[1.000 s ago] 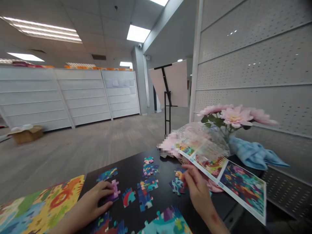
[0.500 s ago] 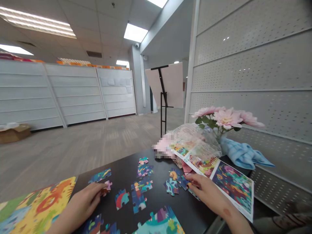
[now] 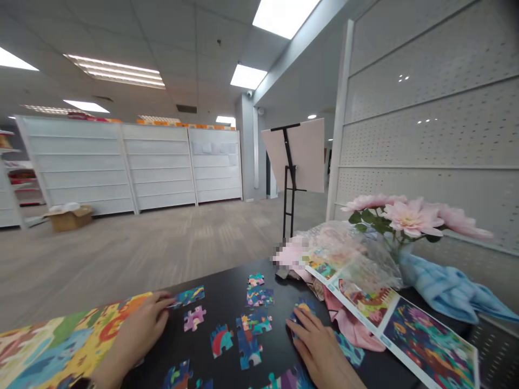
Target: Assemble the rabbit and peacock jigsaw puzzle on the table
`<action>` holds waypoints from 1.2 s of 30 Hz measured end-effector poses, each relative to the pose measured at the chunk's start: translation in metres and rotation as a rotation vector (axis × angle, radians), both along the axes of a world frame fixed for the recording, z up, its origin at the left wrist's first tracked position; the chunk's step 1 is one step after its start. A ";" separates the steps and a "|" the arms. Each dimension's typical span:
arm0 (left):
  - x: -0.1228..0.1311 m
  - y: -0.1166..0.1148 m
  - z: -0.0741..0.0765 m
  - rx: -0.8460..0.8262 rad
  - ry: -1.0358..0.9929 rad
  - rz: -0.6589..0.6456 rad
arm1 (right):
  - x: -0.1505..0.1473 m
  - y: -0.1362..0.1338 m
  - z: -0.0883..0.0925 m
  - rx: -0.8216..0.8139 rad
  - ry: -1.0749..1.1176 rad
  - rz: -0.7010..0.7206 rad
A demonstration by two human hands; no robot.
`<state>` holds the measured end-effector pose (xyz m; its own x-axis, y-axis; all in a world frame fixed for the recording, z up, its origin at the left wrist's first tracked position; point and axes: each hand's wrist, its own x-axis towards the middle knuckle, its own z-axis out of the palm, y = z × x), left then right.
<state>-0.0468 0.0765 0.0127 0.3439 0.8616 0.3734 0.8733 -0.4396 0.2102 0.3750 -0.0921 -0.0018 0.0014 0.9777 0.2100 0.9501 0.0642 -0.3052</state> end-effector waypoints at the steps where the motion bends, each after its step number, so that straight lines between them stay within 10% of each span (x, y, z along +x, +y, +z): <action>1: 0.001 -0.001 0.000 -0.019 0.001 0.016 | 0.003 0.001 -0.005 0.022 0.006 0.017; 7: 0.004 -0.017 0.011 -0.099 0.057 -0.001 | 0.023 0.012 -0.024 0.158 -0.009 0.007; 17: 0.014 -0.054 0.000 -0.068 -0.059 -0.210 | -0.046 0.093 0.057 0.006 0.045 0.034; 22: 0.017 -0.053 -0.014 -0.047 -0.133 -0.269 | -0.068 0.127 0.052 -0.049 -0.004 -0.002; 31: 0.023 -0.060 -0.012 -0.097 -0.213 -0.253 | -0.015 0.133 0.047 -0.047 -0.088 -0.122; 36: 0.023 -0.057 -0.013 -0.086 -0.171 -0.148 | -0.038 0.129 0.043 -0.047 -0.058 0.026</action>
